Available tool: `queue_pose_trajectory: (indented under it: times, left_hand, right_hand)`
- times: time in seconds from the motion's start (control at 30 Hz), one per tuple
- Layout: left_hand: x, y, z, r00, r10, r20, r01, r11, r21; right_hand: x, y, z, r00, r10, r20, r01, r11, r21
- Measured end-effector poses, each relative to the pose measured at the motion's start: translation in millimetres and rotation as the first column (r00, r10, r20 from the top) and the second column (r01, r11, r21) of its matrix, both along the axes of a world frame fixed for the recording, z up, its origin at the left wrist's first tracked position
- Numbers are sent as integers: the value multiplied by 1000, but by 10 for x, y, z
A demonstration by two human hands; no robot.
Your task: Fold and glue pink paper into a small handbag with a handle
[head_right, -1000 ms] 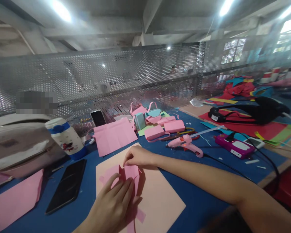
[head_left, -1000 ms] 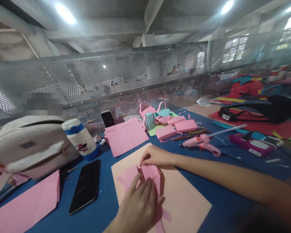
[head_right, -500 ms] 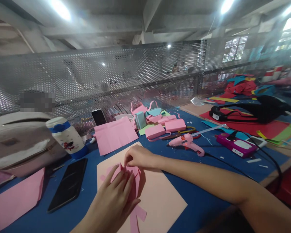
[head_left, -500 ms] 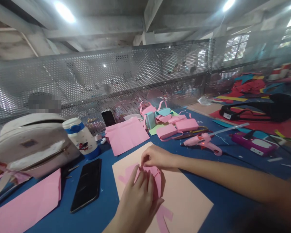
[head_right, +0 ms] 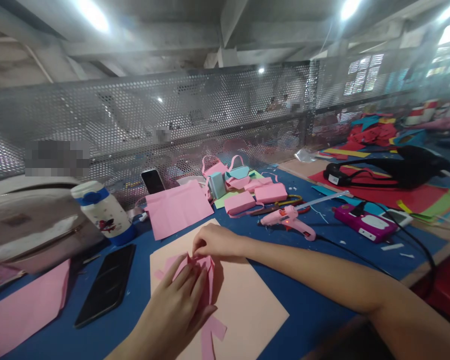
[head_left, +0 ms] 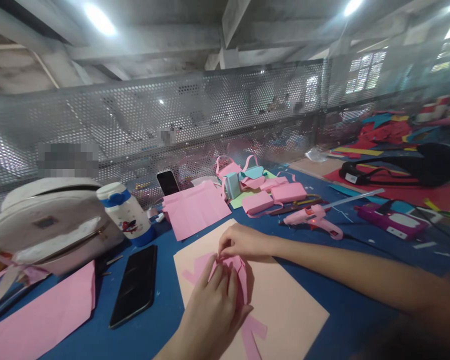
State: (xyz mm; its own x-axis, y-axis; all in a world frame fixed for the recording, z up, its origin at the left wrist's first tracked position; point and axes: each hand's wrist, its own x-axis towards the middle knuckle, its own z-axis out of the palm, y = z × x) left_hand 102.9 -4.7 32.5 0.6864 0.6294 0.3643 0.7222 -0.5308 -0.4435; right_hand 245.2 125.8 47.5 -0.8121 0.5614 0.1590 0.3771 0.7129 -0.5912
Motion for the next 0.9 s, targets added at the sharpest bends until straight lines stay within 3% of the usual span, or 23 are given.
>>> queue_pose_trajectory:
  times: [0.23,0.47,0.9]
  left_hand:
    - [-20,-4,-42,1000,-2,7,2,1000,-1]
    - [1,-33,-9,999,25,23,-25,999,30]
    - [45,-53,47,996,85,22,-86,996,11]
  right_hand:
    - [54,-107,199,969,121,215,-145,984,101]
    - [80,-323,366,873,46,485,-221,924,311]
    - [115,-219,377,891,76,449,-182,963,198]
